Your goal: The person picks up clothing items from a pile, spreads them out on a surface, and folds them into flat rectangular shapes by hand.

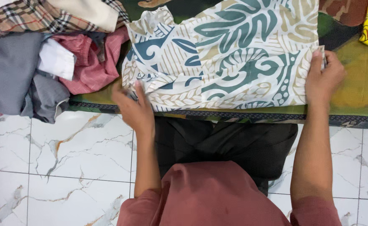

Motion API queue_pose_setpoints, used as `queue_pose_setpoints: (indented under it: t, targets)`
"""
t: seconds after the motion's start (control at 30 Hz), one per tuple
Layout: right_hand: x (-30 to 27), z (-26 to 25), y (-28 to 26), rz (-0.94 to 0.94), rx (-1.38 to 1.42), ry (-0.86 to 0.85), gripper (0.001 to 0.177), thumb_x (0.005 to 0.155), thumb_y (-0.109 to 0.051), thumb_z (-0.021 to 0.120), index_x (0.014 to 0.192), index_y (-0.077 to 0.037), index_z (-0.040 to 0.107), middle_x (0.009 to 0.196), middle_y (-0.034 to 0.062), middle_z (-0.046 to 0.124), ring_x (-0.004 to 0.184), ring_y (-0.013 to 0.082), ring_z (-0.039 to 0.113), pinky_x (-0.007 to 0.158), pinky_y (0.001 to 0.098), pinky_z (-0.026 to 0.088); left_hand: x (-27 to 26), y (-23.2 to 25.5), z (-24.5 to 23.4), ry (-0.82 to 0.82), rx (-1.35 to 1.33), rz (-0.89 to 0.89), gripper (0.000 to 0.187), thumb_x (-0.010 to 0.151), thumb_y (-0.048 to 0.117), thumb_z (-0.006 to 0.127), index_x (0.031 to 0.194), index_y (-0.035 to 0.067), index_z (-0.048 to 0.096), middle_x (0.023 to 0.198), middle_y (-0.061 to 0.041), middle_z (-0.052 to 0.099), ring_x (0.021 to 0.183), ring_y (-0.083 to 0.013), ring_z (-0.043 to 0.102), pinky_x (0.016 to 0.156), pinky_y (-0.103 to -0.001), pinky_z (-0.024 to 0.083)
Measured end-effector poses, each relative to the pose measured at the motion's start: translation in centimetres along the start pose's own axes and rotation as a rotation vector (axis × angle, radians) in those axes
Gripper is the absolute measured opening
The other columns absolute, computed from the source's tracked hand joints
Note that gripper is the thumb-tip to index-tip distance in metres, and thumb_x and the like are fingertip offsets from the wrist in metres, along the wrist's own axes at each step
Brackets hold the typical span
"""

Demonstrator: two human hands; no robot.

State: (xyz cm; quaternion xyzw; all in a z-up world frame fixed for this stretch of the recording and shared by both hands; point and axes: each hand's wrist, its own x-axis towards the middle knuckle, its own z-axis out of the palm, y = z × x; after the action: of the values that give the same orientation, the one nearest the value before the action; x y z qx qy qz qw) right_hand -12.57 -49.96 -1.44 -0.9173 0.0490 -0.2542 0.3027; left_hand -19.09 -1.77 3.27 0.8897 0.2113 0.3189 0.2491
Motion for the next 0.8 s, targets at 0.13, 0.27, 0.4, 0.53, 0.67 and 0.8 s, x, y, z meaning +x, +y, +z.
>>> queue_pose_setpoints:
  t: [0.13,0.27,0.4,0.53,0.67,0.8]
  targets:
    - [0.4,-2.3,-5.7,-0.090,-0.296,0.138,0.038,0.112,-0.014,0.060,0.141,0.009,0.054,0.130,0.0280,0.062,0.118,0.0398,0.059,0.103,0.0505,0.040,-2.9,3.5,-0.8,-0.118,-0.146,0.294,0.043,0.107,0.019,0.055,0.140,-0.008,0.053,0.141,-0.025,0.059,0.133,-0.0418,0.053,0.116,-0.053,0.038]
    - [-4.3,-1.1,-14.6,-0.065,0.158,-0.224,0.043,0.115,-0.008,0.044,0.157,0.003,0.040,0.156,0.0260,0.049,0.149,0.0413,0.046,0.128,0.0489,0.031,-7.2,9.0,4.2,-0.518,-0.337,0.818,0.047,0.109,0.022,0.061,0.152,0.006,0.052,0.160,-0.011,0.049,0.152,-0.0327,0.040,0.128,-0.051,0.025]
    - [-6.1,2.9,-19.1,-0.535,0.138,-0.627,0.082,0.092,-0.055,0.065,0.151,-0.001,0.045,0.159,0.0241,0.037,0.147,0.0444,0.030,0.117,0.0528,0.027,-7.6,10.7,8.6,-0.596,-0.022,0.830,0.062,0.098,0.039,0.057,0.153,0.014,0.048,0.165,-0.008,0.036,0.154,-0.0288,0.030,0.125,-0.052,0.021]
    - [-3.1,3.9,-14.4,-0.490,-0.149,-0.699,0.074,0.094,-0.054,0.058,0.155,-0.015,0.047,0.165,0.0112,0.036,0.150,0.0360,0.033,0.122,0.0524,0.026,-8.2,10.8,7.9,-0.662,0.033,0.730,0.083,0.094,0.062,0.058,0.158,0.011,0.040,0.168,-0.008,0.032,0.157,-0.0279,0.028,0.127,-0.050,0.020]
    - [-0.4,-0.4,-7.2,-0.261,-0.331,-0.538,0.067,0.101,-0.057,0.053,0.157,-0.019,0.047,0.167,0.0150,0.035,0.153,0.0406,0.028,0.122,0.0572,0.022,-7.1,9.3,7.3,-0.653,0.022,0.663,0.094,0.090,0.068,0.061,0.160,0.010,0.039,0.169,-0.014,0.031,0.157,-0.0316,0.025,0.126,-0.050,0.017]
    - [-0.7,-2.1,-5.1,-0.156,-0.283,-0.485,0.066,0.105,-0.054,0.051,0.161,-0.020,0.044,0.171,0.0124,0.030,0.158,0.0390,0.025,0.126,0.0601,0.014,-4.0,3.3,4.4,-0.580,0.147,0.462,0.087,0.093,0.065,0.060,0.160,0.012,0.041,0.169,-0.016,0.028,0.157,-0.0395,0.022,0.125,-0.055,0.014]
